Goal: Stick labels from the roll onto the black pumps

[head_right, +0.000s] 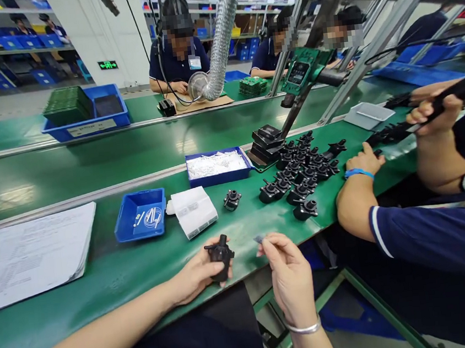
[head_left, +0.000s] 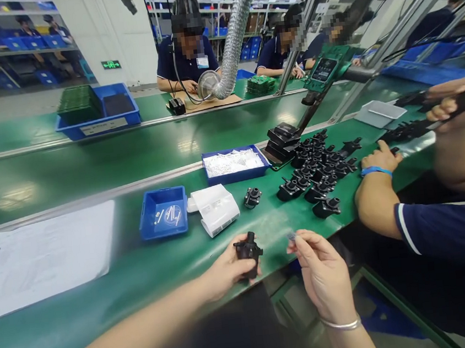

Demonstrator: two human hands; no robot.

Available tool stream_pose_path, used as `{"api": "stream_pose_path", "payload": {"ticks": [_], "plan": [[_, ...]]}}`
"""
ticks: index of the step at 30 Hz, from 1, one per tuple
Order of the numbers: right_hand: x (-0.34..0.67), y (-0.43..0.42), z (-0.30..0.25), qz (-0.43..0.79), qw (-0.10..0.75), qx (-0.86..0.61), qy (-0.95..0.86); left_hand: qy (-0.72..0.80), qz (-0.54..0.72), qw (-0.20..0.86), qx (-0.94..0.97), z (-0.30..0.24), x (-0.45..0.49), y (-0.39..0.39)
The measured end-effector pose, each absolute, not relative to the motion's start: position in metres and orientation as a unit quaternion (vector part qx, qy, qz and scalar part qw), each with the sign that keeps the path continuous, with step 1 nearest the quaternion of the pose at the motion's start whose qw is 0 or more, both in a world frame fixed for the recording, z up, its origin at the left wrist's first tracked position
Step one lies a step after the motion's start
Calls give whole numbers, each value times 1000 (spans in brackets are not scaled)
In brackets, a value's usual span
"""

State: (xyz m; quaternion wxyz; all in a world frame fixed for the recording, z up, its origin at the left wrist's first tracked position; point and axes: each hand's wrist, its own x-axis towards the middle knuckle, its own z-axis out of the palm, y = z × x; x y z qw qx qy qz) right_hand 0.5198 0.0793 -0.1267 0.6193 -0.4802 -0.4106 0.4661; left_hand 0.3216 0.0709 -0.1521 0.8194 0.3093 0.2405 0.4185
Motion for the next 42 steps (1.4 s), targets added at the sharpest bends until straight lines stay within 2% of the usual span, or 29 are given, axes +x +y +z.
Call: {"api": "stream_pose_path", "payload": {"ticks": [10,42], "plan": [[494,55,-121,625,515,-448,-378,268,435,810,286,-151,319,73],[475,65,-133,687,446,-450,-357,255,443,817,266,-156,324,70]]}}
